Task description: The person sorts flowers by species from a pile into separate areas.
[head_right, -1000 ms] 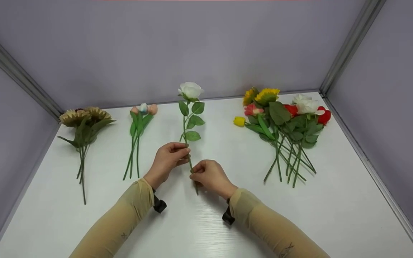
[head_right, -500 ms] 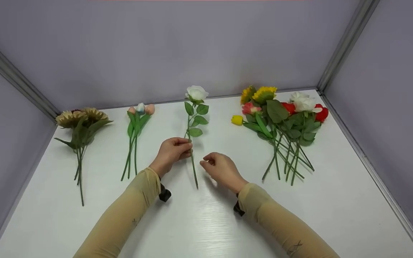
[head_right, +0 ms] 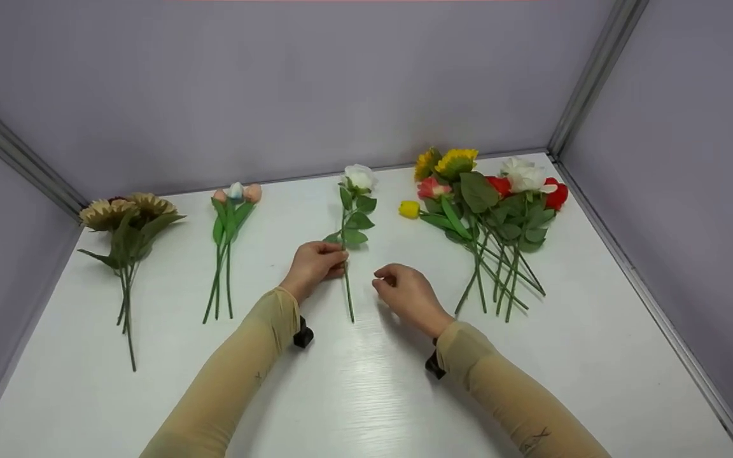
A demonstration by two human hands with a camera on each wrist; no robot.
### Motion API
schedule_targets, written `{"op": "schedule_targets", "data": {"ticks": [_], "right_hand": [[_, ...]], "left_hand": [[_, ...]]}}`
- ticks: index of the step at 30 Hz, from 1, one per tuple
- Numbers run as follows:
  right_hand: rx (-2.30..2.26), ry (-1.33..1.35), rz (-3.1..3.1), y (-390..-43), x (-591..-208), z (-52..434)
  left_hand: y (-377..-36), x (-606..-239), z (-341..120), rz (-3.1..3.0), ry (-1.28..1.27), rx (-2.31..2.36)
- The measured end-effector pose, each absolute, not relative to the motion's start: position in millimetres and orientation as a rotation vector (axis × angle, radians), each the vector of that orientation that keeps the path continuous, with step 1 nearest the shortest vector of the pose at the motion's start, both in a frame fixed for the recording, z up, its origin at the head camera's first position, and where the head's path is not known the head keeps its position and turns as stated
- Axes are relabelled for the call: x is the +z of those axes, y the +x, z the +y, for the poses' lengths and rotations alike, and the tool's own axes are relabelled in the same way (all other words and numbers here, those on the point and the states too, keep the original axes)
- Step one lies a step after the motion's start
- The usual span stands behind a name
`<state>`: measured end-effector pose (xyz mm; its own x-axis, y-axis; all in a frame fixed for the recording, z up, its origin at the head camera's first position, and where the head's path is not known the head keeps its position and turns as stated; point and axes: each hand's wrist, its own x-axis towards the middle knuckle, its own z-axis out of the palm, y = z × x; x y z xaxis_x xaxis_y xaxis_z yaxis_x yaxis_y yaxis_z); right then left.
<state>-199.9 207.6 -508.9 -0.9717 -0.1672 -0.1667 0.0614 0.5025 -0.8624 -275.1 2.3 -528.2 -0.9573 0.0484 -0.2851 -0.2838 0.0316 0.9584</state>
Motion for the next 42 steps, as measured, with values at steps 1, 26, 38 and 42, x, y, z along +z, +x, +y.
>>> {"op": "schedule_targets", "data": {"ticks": [1,26,38,42], "right_hand": [[-1.470,-0.086,2.512,-200,-509,208],[-1.480,-0.060,2.521,-205,-499,229],[-1.326,0.103,2.739,-224,-470,330],[-1.216,0.150,2.899,-229,-470,363]], "left_hand": [[-276,-528,3,2.086,-0.242,2.010],[-266,-520,-5,2.495,-0.024,1.689],[-236,-489,1,2.919,0.773,0.908],[-220,-483,12,2.913,1.036,0.632]]}}
